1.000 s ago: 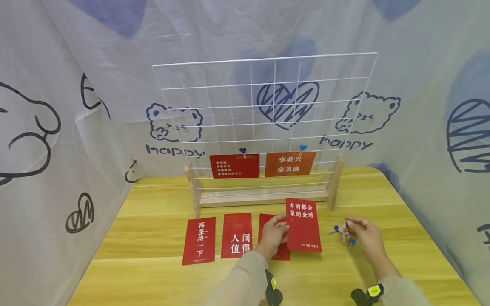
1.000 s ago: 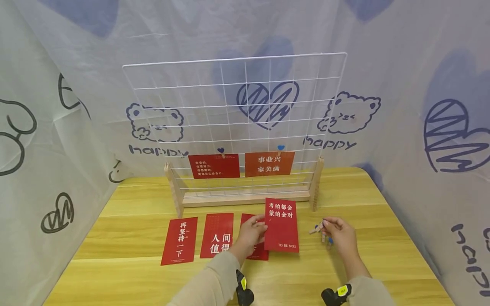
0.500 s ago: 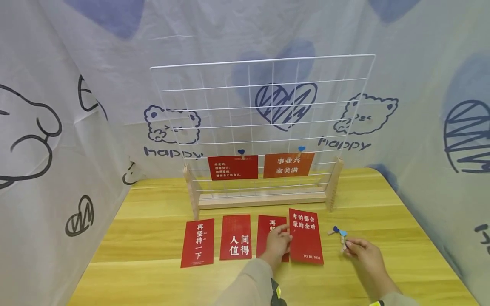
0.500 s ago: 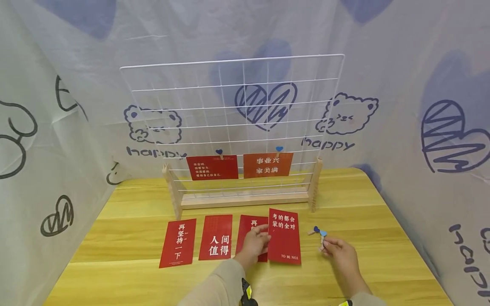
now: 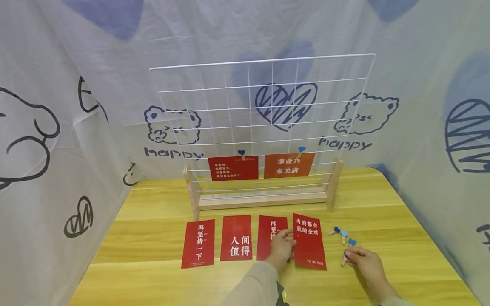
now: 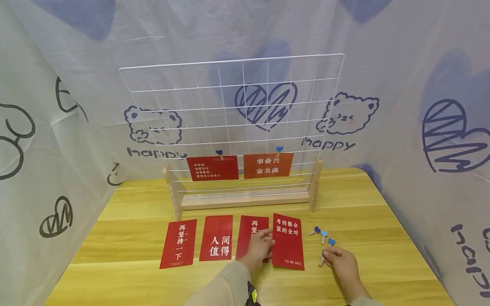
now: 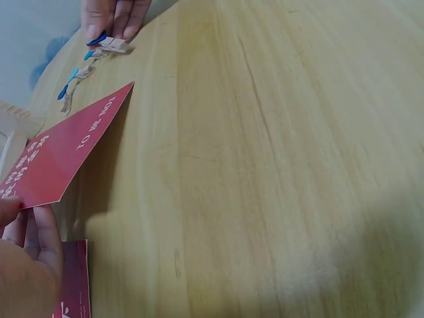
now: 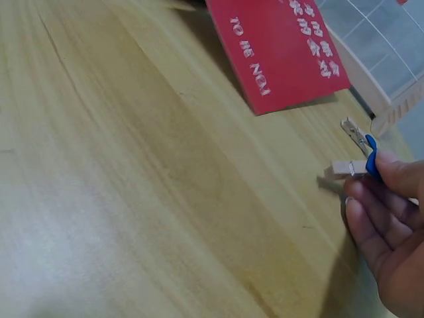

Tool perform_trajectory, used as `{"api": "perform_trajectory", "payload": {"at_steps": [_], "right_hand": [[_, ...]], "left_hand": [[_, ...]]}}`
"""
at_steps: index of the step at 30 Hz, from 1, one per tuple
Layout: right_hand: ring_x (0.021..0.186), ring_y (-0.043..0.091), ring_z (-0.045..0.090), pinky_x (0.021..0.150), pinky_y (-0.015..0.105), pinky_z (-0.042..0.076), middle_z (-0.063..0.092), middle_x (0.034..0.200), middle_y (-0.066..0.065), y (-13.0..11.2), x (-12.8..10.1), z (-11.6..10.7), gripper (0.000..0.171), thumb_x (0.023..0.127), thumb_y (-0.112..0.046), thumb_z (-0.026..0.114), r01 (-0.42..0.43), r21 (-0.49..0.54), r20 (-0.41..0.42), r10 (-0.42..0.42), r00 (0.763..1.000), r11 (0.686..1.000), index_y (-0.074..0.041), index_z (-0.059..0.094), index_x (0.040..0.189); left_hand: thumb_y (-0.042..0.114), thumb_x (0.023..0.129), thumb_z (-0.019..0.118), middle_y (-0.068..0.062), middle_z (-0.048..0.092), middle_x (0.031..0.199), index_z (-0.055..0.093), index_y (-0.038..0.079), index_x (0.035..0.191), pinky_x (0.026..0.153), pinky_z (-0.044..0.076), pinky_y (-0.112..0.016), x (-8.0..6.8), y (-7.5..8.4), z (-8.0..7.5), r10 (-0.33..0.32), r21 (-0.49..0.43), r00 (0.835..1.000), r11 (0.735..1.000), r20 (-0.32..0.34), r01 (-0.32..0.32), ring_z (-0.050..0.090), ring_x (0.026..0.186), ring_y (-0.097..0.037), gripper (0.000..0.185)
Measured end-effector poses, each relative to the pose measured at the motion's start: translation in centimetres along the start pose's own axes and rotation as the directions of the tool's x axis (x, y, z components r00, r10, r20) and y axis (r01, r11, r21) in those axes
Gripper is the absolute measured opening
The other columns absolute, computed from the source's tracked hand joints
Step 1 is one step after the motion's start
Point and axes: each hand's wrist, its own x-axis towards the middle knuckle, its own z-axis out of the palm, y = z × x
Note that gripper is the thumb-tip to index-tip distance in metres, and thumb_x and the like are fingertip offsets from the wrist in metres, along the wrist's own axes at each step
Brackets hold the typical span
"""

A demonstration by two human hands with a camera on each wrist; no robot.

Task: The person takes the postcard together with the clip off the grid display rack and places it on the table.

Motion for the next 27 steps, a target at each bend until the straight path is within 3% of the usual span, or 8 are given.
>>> {"api": "perform_trajectory", "payload": {"at_steps": [7,14,27], "right_hand": [[0.061,0.01,0.056,0.057,0.02,0.049,0.06,0.072,0.005,-0.2,0.14,-0.07,0.022,0.078,0.005,0.056,0.01,-0.085,0.008,-0.01,1.0,0.996,0.02,0.053,0.094],[0.059,0.012,0.052,0.052,0.02,0.047,0.056,0.066,0.005,-0.38,0.4,-0.18,0.014,0.08,0.006,0.052,0.008,-0.217,0.022,-0.003,1.0,0.976,0.017,0.055,0.088],[0.059,0.013,0.053,0.051,0.022,0.047,0.059,0.069,0.006,-0.67,0.36,-0.28,0.012,0.078,0.007,0.053,-0.008,-0.243,0.029,0.016,0.999,0.97,0.016,0.056,0.086]], "left_hand": [[-0.007,0.077,0.052,-0.004,0.057,0.081,0.057,0.006,0.109,0.038,0.036,-0.016,0.17,-0.34,0.46,-0.019,-0.033,1.0,0.999,-0.019,0.018,0.046,0.053,-0.009,0.034],[-0.005,0.078,0.053,-0.003,0.057,0.082,0.056,0.005,0.109,0.045,0.043,-0.021,0.3,-0.36,0.55,-0.043,0.018,0.999,0.999,-0.003,0.043,0.052,0.063,-0.012,0.033],[0.0,0.08,0.056,-0.005,0.058,0.083,0.056,-0.002,0.106,0.05,0.047,-0.026,0.28,0.02,0.66,-0.072,0.098,0.997,0.993,0.018,0.07,0.054,0.071,-0.016,0.027]]}}
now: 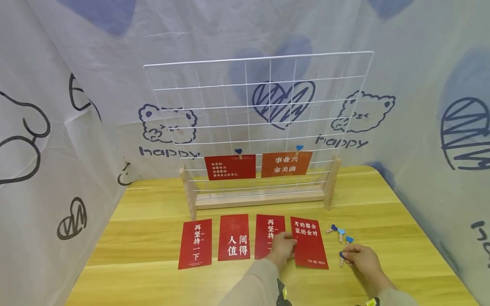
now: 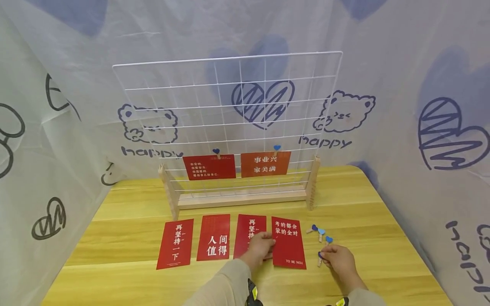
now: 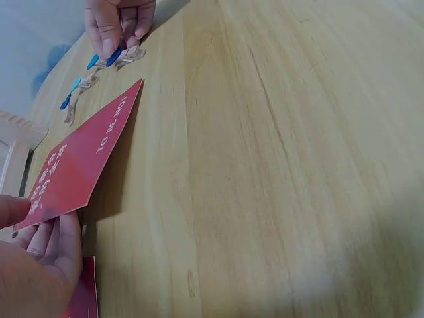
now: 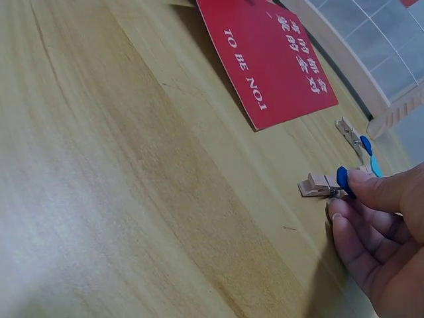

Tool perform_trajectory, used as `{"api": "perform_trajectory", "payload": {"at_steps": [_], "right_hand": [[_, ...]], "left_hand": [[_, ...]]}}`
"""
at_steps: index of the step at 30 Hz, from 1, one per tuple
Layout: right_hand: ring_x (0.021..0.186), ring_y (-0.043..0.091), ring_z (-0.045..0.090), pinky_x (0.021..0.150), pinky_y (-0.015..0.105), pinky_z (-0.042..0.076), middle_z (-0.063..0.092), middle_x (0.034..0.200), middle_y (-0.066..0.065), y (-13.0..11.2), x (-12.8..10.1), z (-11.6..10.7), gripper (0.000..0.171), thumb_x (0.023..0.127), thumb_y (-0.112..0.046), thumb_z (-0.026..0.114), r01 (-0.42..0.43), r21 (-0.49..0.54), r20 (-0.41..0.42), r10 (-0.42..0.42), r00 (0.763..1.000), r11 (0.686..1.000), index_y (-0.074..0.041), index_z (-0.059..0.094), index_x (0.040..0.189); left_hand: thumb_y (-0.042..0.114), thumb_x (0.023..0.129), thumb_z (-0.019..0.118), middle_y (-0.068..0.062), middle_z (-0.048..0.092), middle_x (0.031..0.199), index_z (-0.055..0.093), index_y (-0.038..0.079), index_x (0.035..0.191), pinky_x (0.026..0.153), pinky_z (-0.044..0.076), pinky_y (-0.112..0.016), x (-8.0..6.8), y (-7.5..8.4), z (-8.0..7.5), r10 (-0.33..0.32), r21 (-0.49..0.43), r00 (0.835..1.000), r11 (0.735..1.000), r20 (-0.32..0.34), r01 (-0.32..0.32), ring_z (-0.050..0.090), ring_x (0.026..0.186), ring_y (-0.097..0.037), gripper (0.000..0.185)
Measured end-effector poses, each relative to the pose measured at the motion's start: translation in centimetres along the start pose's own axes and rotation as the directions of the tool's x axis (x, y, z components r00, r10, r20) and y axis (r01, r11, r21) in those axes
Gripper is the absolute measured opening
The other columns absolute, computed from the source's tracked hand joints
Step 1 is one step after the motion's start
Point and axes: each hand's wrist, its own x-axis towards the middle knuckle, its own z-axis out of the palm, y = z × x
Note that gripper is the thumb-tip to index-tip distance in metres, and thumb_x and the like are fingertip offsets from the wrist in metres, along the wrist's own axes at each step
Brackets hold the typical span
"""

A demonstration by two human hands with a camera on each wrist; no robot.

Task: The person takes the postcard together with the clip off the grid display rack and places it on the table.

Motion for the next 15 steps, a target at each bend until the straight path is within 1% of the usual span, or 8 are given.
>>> {"api": "perform_trajectory", "payload": {"at_steps": [2,4,7,9,12,14,15], "right_hand": [[0.059,0.012,0.054,0.052,0.022,0.047,0.06,0.07,0.006,0.0,-0.1,0.0,0.013,0.079,0.007,0.053,0.002,-0.003,-0.003,-0.002,1.0,1.0,0.016,0.056,0.087],[0.059,0.012,0.054,0.053,0.022,0.047,0.06,0.071,0.006,0.1,-0.1,0.0,0.014,0.079,0.006,0.053,0.005,-0.007,-0.005,-0.005,1.0,1.0,0.016,0.056,0.088],[0.06,0.012,0.054,0.053,0.022,0.047,0.06,0.071,0.005,0.1,-0.2,-0.1,0.016,0.08,0.003,0.054,0.013,-0.02,-0.003,-0.013,1.0,1.0,0.015,0.057,0.089],[0.062,0.012,0.054,0.055,0.023,0.048,0.06,0.072,0.005,0.1,-0.2,-0.2,0.017,0.08,0.001,0.054,0.017,-0.029,0.004,-0.017,1.0,0.999,0.014,0.057,0.09],[0.065,0.012,0.055,0.058,0.024,0.048,0.061,0.075,0.005,0.1,-0.2,-0.3,0.021,0.081,-0.005,0.056,0.012,-0.038,0.01,-0.012,1.0,0.999,0.013,0.057,0.092],[0.067,0.013,0.055,0.06,0.026,0.048,0.061,0.078,0.007,0.0,-0.3,-0.4,0.023,0.081,-0.007,0.057,0.01,-0.054,0.008,-0.01,1.0,0.998,0.012,0.057,0.093],[0.068,0.014,0.056,0.06,0.026,0.048,0.061,0.079,0.008,-0.1,-0.4,-0.5,0.025,0.081,-0.009,0.057,0.01,-0.061,0.007,-0.01,1.0,0.998,0.012,0.057,0.094]], "left_hand": [[0.001,0.08,0.056,-0.004,0.057,0.08,0.057,-0.002,0.104,0.052,0.048,-0.027,-0.1,0.0,0.0,-0.006,0.018,1.0,1.0,0.004,0.006,0.054,0.07,-0.016,0.024],[0.001,0.08,0.056,-0.004,0.056,0.077,0.058,-0.003,0.1,0.053,0.048,-0.028,-0.2,0.1,0.0,-0.016,0.016,1.0,1.0,0.003,0.016,0.053,0.07,-0.017,0.021],[0.004,0.08,0.056,-0.004,0.054,0.075,0.06,-0.003,0.094,0.056,0.048,-0.029,-0.3,0.4,0.1,-0.033,-0.013,0.999,0.999,-0.002,0.033,0.052,0.068,-0.017,0.016],[0.007,0.081,0.055,-0.005,0.054,0.074,0.06,-0.003,0.091,0.057,0.048,-0.03,-0.5,0.6,0.1,-0.052,-0.057,0.999,0.997,-0.006,0.051,0.051,0.066,-0.016,0.015],[0.015,0.082,0.053,-0.011,0.058,0.085,0.057,-0.005,0.099,0.06,0.049,-0.033,-0.8,1.0,-0.1,-0.075,-0.12,0.997,0.99,0.012,0.076,0.055,0.072,-0.02,0.026],[0.02,0.083,0.05,-0.015,0.058,0.094,0.054,-0.006,0.104,0.063,0.049,-0.035,-0.8,1.1,-0.3,-0.086,-0.155,0.995,0.984,0.041,0.091,0.056,0.079,-0.024,0.034],[0.022,0.084,0.049,-0.017,0.057,0.1,0.051,-0.007,0.108,0.065,0.049,-0.036,-0.8,1.1,-0.4,-0.084,-0.172,0.995,0.981,0.058,0.093,0.055,0.084,-0.027,0.038]]}}
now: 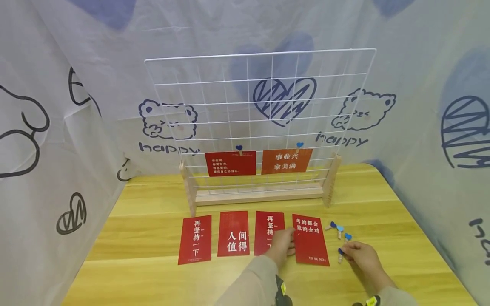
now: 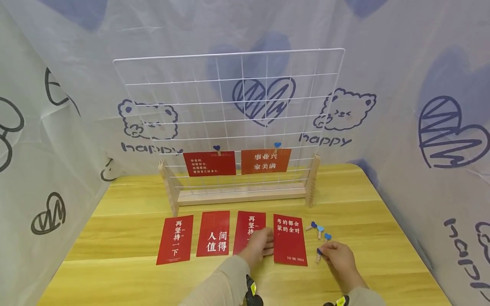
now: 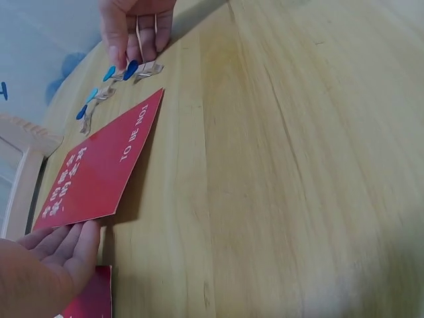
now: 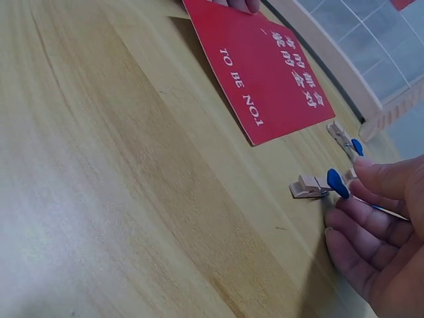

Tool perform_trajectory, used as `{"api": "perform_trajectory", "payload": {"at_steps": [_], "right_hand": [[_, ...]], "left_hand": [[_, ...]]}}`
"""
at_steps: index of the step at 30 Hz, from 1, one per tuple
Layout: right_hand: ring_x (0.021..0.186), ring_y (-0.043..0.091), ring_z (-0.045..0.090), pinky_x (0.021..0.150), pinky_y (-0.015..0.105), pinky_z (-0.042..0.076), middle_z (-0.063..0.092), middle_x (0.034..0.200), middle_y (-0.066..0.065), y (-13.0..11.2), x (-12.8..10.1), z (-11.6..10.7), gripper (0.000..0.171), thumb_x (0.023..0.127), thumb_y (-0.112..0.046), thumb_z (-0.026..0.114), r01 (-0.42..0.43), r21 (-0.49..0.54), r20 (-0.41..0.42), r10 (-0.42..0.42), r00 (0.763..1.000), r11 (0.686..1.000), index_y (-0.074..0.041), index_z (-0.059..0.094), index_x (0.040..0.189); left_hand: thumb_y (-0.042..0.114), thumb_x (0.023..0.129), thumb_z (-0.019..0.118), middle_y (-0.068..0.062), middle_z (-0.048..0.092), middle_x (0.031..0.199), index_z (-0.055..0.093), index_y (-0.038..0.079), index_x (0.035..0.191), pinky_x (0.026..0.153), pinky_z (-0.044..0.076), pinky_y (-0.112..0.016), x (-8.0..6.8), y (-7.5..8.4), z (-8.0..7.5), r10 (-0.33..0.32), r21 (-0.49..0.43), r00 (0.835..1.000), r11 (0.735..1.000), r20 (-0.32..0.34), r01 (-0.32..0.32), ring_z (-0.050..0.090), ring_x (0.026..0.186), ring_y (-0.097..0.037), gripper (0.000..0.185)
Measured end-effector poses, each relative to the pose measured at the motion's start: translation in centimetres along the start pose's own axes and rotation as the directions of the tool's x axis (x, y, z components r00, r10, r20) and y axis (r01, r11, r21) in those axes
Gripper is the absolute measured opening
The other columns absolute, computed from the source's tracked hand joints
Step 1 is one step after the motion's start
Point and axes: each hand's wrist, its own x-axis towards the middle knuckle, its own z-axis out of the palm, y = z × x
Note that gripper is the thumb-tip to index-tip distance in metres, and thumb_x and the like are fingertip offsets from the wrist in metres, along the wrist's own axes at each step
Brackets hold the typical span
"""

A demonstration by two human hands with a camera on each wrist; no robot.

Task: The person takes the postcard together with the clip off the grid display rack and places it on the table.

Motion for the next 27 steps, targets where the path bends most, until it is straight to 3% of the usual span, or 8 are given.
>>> {"api": "perform_trajectory", "payload": {"at_steps": [7,13,21,27], "right_hand": [[0.072,0.016,0.055,0.063,0.029,0.048,0.061,0.084,0.012,-0.5,-0.2,-0.4,0.031,0.082,-0.015,0.057,0.023,-0.062,-0.001,-0.023,1.0,0.998,0.013,0.055,0.096],[0.088,0.03,0.053,0.071,0.036,0.046,0.058,0.095,0.018,-1.0,-0.5,-0.4,0.035,0.084,-0.021,0.054,0.043,-0.12,0.009,-0.043,0.999,0.992,0.01,0.055,0.1],[0.081,0.023,0.055,0.069,0.033,0.046,0.06,0.09,0.015,-2.9,-0.6,0.6,0.038,0.083,-0.02,0.056,0.074,-0.072,0.014,-0.073,0.997,0.995,0.011,0.053,0.104],[0.091,0.031,0.054,0.077,0.039,0.045,0.055,0.103,0.022,-4.1,-0.1,1.4,0.044,0.085,-0.026,0.054,0.098,-0.036,0.043,-0.096,0.994,0.995,0.008,0.049,0.112]], "left_hand": [[0.028,0.086,0.045,-0.022,0.051,0.111,0.045,-0.006,0.118,0.072,0.046,-0.041,0.2,0.3,-0.9,-0.006,-0.058,0.997,0.998,0.082,0.011,0.052,0.093,-0.033,0.047],[0.027,0.086,0.043,-0.024,0.05,0.113,0.041,-0.006,0.122,0.073,0.046,-0.041,-0.2,0.4,-1.6,-0.007,-0.086,0.991,0.996,0.134,0.019,0.052,0.096,-0.033,0.048],[0.026,0.087,0.043,-0.026,0.05,0.113,0.04,-0.007,0.122,0.08,0.043,-0.044,-0.8,1.3,-2.5,0.045,-0.126,0.982,0.992,0.186,-0.022,0.05,0.098,-0.037,0.049],[0.024,0.087,0.044,-0.025,0.05,0.112,0.046,-0.007,0.115,0.081,0.042,-0.044,-1.1,2.5,-3.6,0.075,-0.166,0.978,0.985,0.193,-0.043,0.05,0.1,-0.037,0.042]]}}
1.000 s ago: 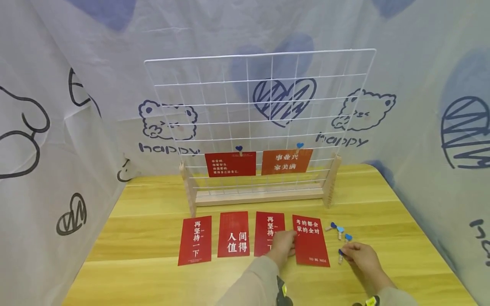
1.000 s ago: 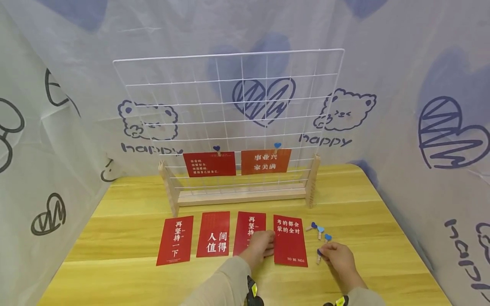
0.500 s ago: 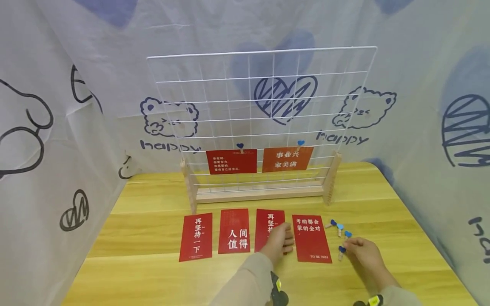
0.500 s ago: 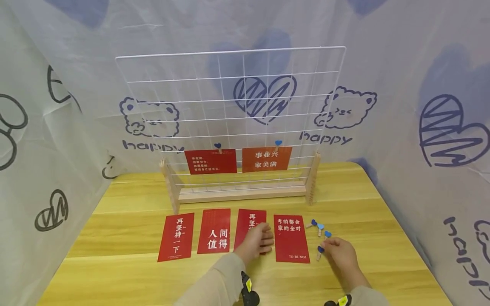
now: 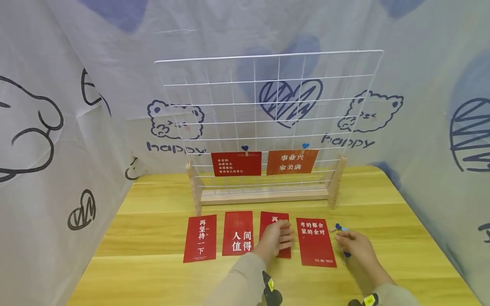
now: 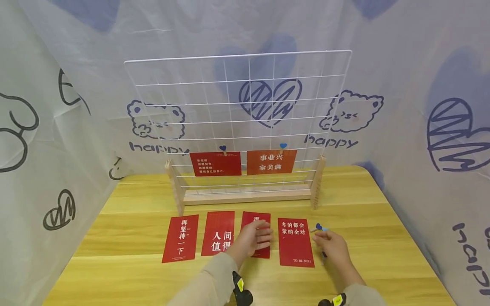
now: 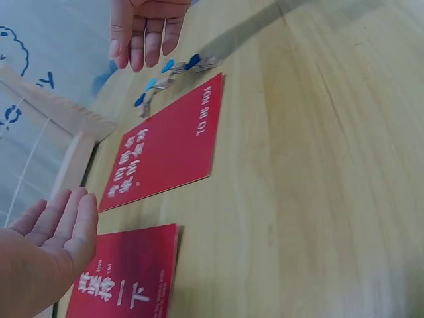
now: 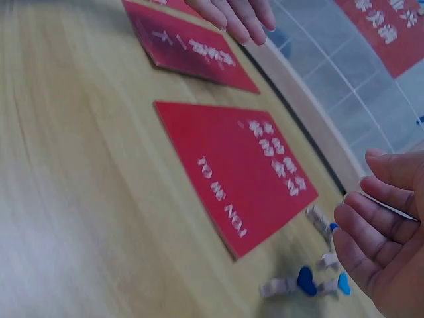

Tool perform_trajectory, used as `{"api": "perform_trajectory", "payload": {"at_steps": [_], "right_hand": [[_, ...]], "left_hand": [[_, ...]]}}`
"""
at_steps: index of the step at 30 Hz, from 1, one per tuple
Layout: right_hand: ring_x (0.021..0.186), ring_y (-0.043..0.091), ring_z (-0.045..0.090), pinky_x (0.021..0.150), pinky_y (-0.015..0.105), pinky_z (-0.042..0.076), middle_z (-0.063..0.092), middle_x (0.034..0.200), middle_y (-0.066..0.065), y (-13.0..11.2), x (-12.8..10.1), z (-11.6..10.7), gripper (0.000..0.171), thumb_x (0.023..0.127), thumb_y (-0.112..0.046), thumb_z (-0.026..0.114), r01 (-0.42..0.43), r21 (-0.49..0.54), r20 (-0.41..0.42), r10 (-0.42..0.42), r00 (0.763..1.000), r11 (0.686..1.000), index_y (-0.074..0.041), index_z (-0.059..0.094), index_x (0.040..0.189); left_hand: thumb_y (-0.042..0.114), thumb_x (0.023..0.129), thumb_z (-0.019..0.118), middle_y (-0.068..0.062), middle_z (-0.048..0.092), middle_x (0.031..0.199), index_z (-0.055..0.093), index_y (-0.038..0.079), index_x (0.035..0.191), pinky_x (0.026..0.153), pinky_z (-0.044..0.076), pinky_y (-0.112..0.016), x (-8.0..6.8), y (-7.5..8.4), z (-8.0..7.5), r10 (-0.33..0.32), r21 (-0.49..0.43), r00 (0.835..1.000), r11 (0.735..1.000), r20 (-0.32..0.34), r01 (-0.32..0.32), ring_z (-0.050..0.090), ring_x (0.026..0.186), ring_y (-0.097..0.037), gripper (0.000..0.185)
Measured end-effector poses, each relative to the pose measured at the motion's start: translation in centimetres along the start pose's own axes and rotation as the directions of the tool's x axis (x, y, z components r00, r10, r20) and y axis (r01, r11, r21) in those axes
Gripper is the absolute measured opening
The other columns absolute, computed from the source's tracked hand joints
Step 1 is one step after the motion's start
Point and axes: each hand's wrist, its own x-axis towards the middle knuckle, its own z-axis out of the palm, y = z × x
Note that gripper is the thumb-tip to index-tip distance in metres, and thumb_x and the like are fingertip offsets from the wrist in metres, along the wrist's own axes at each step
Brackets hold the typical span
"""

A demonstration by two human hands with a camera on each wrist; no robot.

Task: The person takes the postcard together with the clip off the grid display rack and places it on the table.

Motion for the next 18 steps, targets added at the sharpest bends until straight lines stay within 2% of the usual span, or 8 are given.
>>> {"api": "perform_trajectory", "payload": {"at_steps": [3,7,10,11,15,17,18], "right_hand": [[0.095,0.031,0.052,0.075,0.036,0.046,0.053,0.109,0.021,0.7,1.2,0.4,0.05,0.083,-0.036,0.055,-0.004,0.012,-0.011,0.004,1.0,1.0,0.003,0.05,0.112],[0.094,0.026,0.053,0.072,0.031,0.047,0.054,0.109,0.016,3.6,4.0,1.3,0.056,0.078,-0.048,0.055,0.033,0.025,-0.046,-0.032,0.998,0.999,-0.003,0.053,0.112],[0.09,0.023,0.055,0.071,0.031,0.048,0.056,0.106,0.012,5.6,6.3,2.0,0.055,0.077,-0.05,0.055,0.072,0.007,-0.063,-0.072,0.995,0.997,-0.007,0.054,0.11],[0.09,0.023,0.055,0.072,0.032,0.047,0.056,0.106,0.012,5.4,6.3,2.0,0.05,0.079,-0.046,0.055,0.112,0.032,-0.04,-0.111,0.993,0.993,-0.006,0.055,0.109],[0.087,0.021,0.057,0.071,0.031,0.047,0.058,0.103,0.009,6.1,8.2,2.6,0.046,0.079,-0.045,0.056,0.151,0.028,-0.029,-0.15,0.988,0.988,-0.008,0.056,0.108],[0.087,0.019,0.057,0.071,0.031,0.047,0.058,0.102,0.008,5.6,8.5,2.9,0.046,0.079,-0.044,0.056,0.178,0.041,-0.018,-0.177,0.984,0.983,-0.008,0.056,0.108],[0.086,0.017,0.057,0.07,0.03,0.048,0.058,0.101,0.006,5.7,9.0,3.2,0.049,0.077,-0.047,0.056,0.157,0.013,-0.036,-0.156,0.987,0.988,-0.009,0.056,0.108]], "left_hand": [[0.025,0.086,0.045,-0.023,0.051,0.112,0.05,-0.005,0.112,0.082,0.042,-0.044,0.0,0.5,-0.5,0.001,-0.019,1.0,1.0,0.002,-0.001,0.049,0.102,-0.037,0.039],[0.024,0.087,0.044,-0.022,0.052,0.111,0.049,-0.004,0.111,0.082,0.042,-0.042,0.0,1.2,-1.3,0.004,-0.026,1.0,1.0,0.007,-0.004,0.049,0.102,-0.037,0.038],[0.024,0.087,0.043,-0.022,0.052,0.11,0.048,-0.004,0.113,0.082,0.042,-0.042,0.0,1.6,-1.9,0.012,-0.03,1.0,0.999,0.011,-0.011,0.049,0.102,-0.037,0.038],[0.024,0.088,0.043,-0.022,0.053,0.11,0.048,-0.004,0.112,0.082,0.042,-0.042,0.0,1.7,-2.1,0.017,-0.028,1.0,0.999,0.009,-0.017,0.049,0.102,-0.037,0.038],[0.024,0.088,0.043,-0.018,0.056,0.105,0.049,-0.004,0.111,0.083,0.042,-0.042,-0.2,2.3,-2.9,0.033,-0.032,0.999,0.999,-0.004,-0.033,0.053,0.097,-0.033,0.036],[0.023,0.088,0.043,-0.017,0.057,0.104,0.049,-0.003,0.111,0.083,0.041,-0.042,-0.3,2.7,-3.3,0.04,-0.03,0.999,0.999,-0.007,-0.04,0.055,0.093,-0.031,0.036],[0.023,0.088,0.043,-0.017,0.057,0.105,0.049,-0.004,0.111,0.084,0.041,-0.042,-0.3,2.9,-3.4,0.04,-0.032,0.999,0.999,-0.007,-0.04,0.056,0.092,-0.029,0.036]]}}
